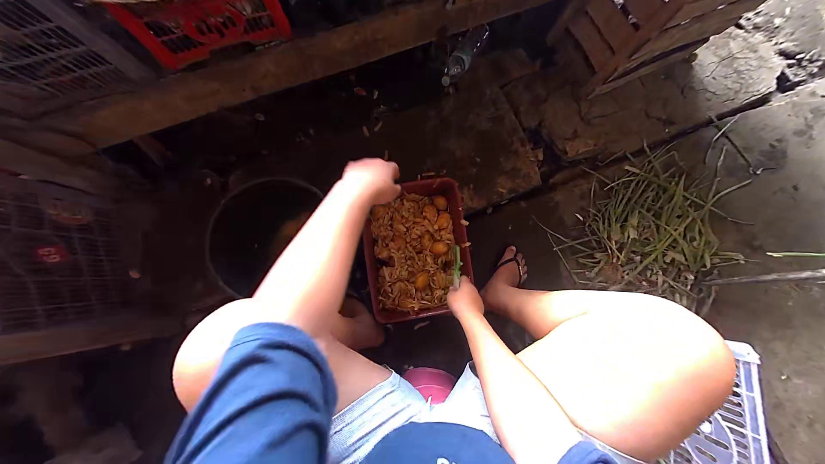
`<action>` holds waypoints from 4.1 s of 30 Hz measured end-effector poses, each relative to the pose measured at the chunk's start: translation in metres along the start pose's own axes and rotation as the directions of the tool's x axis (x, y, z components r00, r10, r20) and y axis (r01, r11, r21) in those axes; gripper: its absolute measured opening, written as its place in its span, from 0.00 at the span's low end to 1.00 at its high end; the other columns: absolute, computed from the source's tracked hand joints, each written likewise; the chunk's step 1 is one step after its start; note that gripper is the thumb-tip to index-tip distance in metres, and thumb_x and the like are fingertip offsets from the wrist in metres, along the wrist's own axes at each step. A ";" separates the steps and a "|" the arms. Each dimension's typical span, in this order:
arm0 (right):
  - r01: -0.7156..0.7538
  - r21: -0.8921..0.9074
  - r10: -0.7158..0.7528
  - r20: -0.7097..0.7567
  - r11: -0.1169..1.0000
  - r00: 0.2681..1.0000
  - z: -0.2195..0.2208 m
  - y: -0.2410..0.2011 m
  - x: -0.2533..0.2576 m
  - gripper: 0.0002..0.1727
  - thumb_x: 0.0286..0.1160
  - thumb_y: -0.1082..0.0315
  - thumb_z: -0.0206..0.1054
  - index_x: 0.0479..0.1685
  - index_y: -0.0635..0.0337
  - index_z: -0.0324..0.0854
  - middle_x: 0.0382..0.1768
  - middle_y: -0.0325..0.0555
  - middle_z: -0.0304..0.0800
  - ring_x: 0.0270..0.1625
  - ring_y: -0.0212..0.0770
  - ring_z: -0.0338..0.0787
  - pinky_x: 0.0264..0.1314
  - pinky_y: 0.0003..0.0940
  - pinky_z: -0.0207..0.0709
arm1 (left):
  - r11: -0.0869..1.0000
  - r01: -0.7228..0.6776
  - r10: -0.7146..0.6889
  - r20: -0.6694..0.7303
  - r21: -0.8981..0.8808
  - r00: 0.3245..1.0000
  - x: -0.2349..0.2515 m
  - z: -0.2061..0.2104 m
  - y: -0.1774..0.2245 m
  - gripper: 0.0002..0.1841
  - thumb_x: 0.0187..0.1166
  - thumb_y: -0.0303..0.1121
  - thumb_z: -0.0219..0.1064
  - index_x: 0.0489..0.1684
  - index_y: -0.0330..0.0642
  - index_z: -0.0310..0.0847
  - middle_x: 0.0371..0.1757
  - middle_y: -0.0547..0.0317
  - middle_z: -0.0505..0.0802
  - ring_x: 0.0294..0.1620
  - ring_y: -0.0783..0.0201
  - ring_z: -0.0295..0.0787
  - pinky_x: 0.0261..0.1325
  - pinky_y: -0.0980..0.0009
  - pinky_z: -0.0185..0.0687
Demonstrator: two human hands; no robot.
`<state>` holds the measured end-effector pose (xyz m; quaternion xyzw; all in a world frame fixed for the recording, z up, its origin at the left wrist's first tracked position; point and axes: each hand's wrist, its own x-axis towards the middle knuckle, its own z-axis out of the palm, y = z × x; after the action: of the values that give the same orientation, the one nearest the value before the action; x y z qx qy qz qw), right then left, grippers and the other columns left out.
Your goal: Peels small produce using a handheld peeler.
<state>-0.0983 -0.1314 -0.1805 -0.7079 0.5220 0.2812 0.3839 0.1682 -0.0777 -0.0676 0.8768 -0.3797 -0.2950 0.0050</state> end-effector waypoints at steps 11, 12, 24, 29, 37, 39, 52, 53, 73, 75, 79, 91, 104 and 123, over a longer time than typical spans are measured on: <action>0.099 0.719 -0.109 -0.032 0.688 0.994 0.000 -0.043 0.008 0.14 0.91 0.72 0.54 0.67 0.72 0.71 0.44 0.54 0.86 0.37 0.38 0.91 0.45 0.33 0.88 | 0.954 0.286 -0.232 0.390 -0.086 0.891 0.056 0.200 0.008 0.22 0.82 0.30 0.64 0.76 0.39 0.79 0.83 0.37 0.76 0.80 0.30 0.72 0.74 0.26 0.67; 0.084 0.735 -0.100 -0.022 0.672 0.995 0.002 -0.045 0.009 0.14 0.91 0.72 0.54 0.66 0.72 0.71 0.43 0.54 0.86 0.36 0.38 0.91 0.44 0.33 0.88 | 0.949 0.303 -0.251 0.367 -0.091 0.896 0.058 0.202 0.008 0.22 0.82 0.29 0.64 0.75 0.39 0.80 0.85 0.38 0.73 0.81 0.31 0.71 0.74 0.28 0.69; 0.057 0.841 -0.073 -0.021 0.539 0.997 -0.004 -0.056 -0.002 0.12 0.92 0.73 0.52 0.63 0.73 0.71 0.39 0.53 0.83 0.31 0.37 0.89 0.37 0.30 0.88 | 0.896 0.401 -0.338 0.291 -0.191 0.895 0.045 0.209 -0.006 0.35 0.73 0.33 0.73 0.85 0.49 0.66 0.78 0.31 0.79 0.77 0.31 0.77 0.72 0.31 0.72; 0.151 0.931 -0.069 -0.136 0.334 0.988 -0.018 -0.074 -0.027 0.11 0.92 0.73 0.51 0.60 0.73 0.70 0.34 0.53 0.83 0.29 0.38 0.88 0.36 0.30 0.86 | 0.920 0.281 -0.210 0.261 -0.274 0.942 0.026 0.168 0.007 0.35 0.70 0.32 0.75 0.82 0.47 0.70 0.69 0.31 0.85 0.74 0.30 0.78 0.74 0.28 0.66; 0.423 0.906 -0.185 -0.411 0.027 0.893 -0.039 -0.097 -0.090 0.07 0.88 0.77 0.50 0.50 0.71 0.72 0.19 0.37 0.70 0.17 0.28 0.73 0.23 0.20 0.73 | 0.617 -0.120 0.076 -0.092 -0.778 0.993 -0.068 0.044 0.029 0.34 0.60 0.26 0.84 0.71 0.37 0.78 0.61 0.42 0.91 0.61 0.52 0.89 0.68 0.51 0.83; 0.496 0.868 -0.304 -0.473 -0.004 0.827 -0.050 -0.103 -0.112 0.03 0.83 0.79 0.54 0.44 0.68 0.72 0.21 0.37 0.71 0.18 0.26 0.73 0.23 0.19 0.72 | 0.609 -0.221 0.088 -0.212 -0.762 0.973 -0.106 0.021 0.033 0.35 0.59 0.27 0.85 0.72 0.39 0.79 0.58 0.47 0.92 0.58 0.58 0.91 0.65 0.56 0.86; 0.779 0.611 -0.762 -0.437 0.139 0.478 -0.122 -0.093 -0.191 0.17 0.55 0.74 0.82 0.38 0.60 0.78 0.33 0.37 0.85 0.36 0.25 0.85 0.43 0.22 0.82 | 0.309 -0.811 0.053 -0.842 -0.497 0.537 -0.184 0.010 0.059 0.43 0.59 0.25 0.82 0.81 0.32 0.68 0.57 0.50 0.89 0.53 0.67 0.91 0.60 0.69 0.90; 0.779 0.613 -0.785 -0.418 0.128 0.457 -0.128 -0.093 -0.191 0.18 0.54 0.75 0.82 0.38 0.59 0.77 0.35 0.38 0.87 0.37 0.26 0.88 0.44 0.23 0.84 | 0.240 -0.819 0.051 -0.836 -0.521 0.547 -0.184 0.011 0.061 0.44 0.58 0.24 0.83 0.82 0.29 0.66 0.57 0.51 0.88 0.54 0.68 0.90 0.61 0.71 0.89; -0.026 0.986 -0.835 -0.123 -0.162 0.537 -0.121 -0.067 -0.144 0.26 0.94 0.55 0.33 0.57 0.63 0.75 0.36 0.47 0.92 0.16 0.28 0.79 0.23 0.21 0.80 | 0.528 -0.773 0.160 -0.852 -0.353 0.499 -0.157 0.032 0.064 0.24 0.70 0.29 0.72 0.68 0.32 0.84 0.63 0.46 0.91 0.58 0.67 0.86 0.59 0.76 0.81; -0.005 0.993 -0.820 -0.095 -0.118 0.564 -0.119 -0.069 -0.147 0.30 0.94 0.55 0.28 0.54 0.63 0.77 0.36 0.49 0.93 0.15 0.27 0.79 0.20 0.19 0.76 | 0.407 -0.797 0.223 -0.797 -0.447 0.561 -0.158 0.031 0.065 0.33 0.70 0.36 0.75 0.76 0.30 0.76 0.69 0.43 0.86 0.69 0.64 0.82 0.69 0.70 0.79; 0.041 0.999 -0.841 -0.008 0.017 0.542 -0.116 -0.067 -0.149 0.30 0.94 0.54 0.28 0.49 0.59 0.78 0.31 0.44 0.92 0.17 0.26 0.81 0.22 0.18 0.77 | 0.371 -0.801 0.313 -0.749 -0.470 0.584 -0.161 0.028 0.067 0.36 0.72 0.35 0.76 0.82 0.29 0.70 0.74 0.41 0.84 0.74 0.61 0.81 0.77 0.67 0.76; 0.580 0.786 -0.676 -0.308 0.216 0.669 -0.124 -0.056 -0.152 0.16 0.95 0.67 0.34 0.69 0.58 0.61 0.27 0.34 0.82 0.13 0.25 0.74 0.16 0.19 0.76 | -0.131 -0.501 -0.065 -0.497 -0.855 0.865 -0.181 0.014 0.079 0.30 0.60 0.22 0.68 0.65 0.38 0.61 0.46 0.62 0.82 0.39 0.75 0.86 0.45 0.78 0.86; 0.906 -0.421 -0.791 -0.570 0.047 -0.224 -0.108 -0.035 -0.134 0.17 0.83 0.67 0.61 0.59 0.64 0.91 0.30 0.48 0.92 0.33 0.32 0.87 0.40 0.22 0.81 | 0.018 -0.325 -0.069 -0.326 -0.945 0.943 -0.179 0.022 0.077 0.24 0.56 0.17 0.77 0.54 0.37 0.76 0.42 0.54 0.91 0.34 0.67 0.92 0.34 0.73 0.91; 0.906 -0.407 -0.763 -0.621 0.117 -0.180 -0.120 -0.041 -0.121 0.16 0.82 0.67 0.63 0.57 0.65 0.92 0.31 0.50 0.92 0.35 0.36 0.90 0.45 0.29 0.84 | 0.281 -0.338 -0.086 -0.374 -0.898 0.923 -0.184 0.016 0.065 0.20 0.51 0.26 0.75 0.46 0.44 0.83 0.35 0.66 0.89 0.27 0.76 0.85 0.27 0.79 0.80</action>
<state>-0.0953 -0.1620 -0.0079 -0.8689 0.0425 -0.4019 0.2856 0.0176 0.0021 0.0284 0.7029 -0.1909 -0.2989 0.6165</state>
